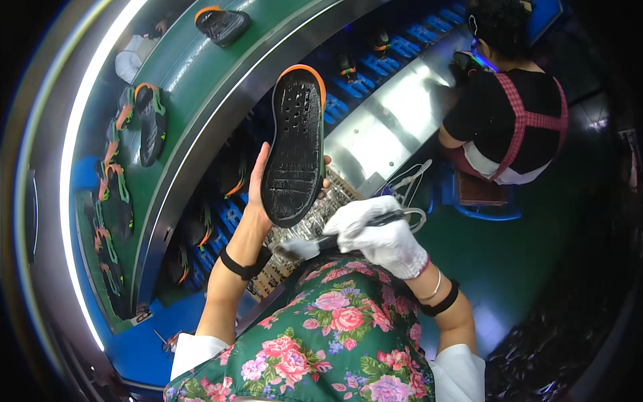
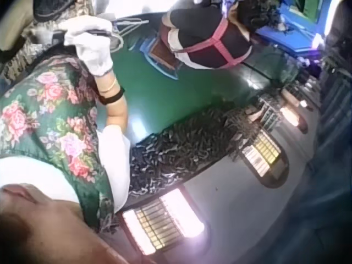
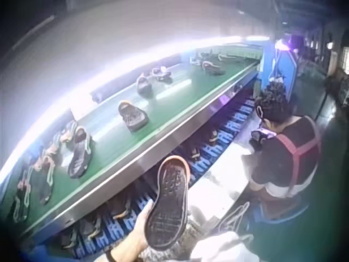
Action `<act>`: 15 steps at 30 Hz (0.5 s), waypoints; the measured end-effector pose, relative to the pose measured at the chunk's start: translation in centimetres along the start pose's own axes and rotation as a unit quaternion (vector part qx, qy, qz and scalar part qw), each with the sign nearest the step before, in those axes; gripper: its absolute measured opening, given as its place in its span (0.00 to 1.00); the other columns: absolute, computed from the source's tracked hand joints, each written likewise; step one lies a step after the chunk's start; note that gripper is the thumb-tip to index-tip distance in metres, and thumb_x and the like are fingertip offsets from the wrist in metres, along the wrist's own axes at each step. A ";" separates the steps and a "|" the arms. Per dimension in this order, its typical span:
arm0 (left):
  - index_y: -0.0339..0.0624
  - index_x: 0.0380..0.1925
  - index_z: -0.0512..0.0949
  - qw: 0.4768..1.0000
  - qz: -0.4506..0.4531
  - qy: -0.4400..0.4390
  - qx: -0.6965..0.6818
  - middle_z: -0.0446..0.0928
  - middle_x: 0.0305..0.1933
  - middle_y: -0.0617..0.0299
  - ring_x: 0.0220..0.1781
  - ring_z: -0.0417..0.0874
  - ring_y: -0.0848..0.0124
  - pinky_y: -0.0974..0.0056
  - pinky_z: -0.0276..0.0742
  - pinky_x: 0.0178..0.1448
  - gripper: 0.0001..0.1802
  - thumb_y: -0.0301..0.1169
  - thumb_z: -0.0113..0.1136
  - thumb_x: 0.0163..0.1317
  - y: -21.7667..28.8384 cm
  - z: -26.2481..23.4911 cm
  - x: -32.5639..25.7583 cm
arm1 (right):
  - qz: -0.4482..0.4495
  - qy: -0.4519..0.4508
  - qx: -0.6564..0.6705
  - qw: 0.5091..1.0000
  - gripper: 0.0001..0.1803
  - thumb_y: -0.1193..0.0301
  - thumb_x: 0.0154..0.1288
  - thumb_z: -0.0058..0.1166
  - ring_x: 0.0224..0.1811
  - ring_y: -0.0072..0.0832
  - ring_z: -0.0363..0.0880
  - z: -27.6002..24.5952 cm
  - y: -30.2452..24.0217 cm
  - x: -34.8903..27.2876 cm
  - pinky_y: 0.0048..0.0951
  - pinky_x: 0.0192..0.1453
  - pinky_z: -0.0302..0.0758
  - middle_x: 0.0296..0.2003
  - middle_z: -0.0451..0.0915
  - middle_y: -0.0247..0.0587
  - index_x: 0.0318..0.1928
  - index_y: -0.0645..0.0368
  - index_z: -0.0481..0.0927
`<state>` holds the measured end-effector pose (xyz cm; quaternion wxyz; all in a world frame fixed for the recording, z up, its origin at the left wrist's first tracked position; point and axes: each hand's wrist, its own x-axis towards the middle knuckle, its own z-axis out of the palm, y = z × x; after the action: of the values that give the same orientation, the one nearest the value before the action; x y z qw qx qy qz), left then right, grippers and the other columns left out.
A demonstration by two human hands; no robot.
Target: The recorder uses a brush to clean the soles of shoes on a factory production line.
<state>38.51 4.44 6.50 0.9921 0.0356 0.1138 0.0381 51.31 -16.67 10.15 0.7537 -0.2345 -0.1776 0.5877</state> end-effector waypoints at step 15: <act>0.42 0.75 0.58 0.993 -0.003 -0.106 -0.051 0.63 0.68 0.30 0.49 0.78 0.37 0.46 0.84 0.44 0.52 0.72 0.47 0.66 2.8 8.3 5.3 | -0.115 0.222 0.062 0.966 0.10 0.86 0.52 0.54 0.45 0.40 0.82 -7.4 -5.4 -4.3 0.30 0.40 0.83 0.44 0.82 0.54 0.35 0.61 0.81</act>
<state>45.37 7.19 13.56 0.9992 -0.0111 0.0064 0.0366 58.66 -22.98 7.11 0.8500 -0.2894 0.0052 0.4401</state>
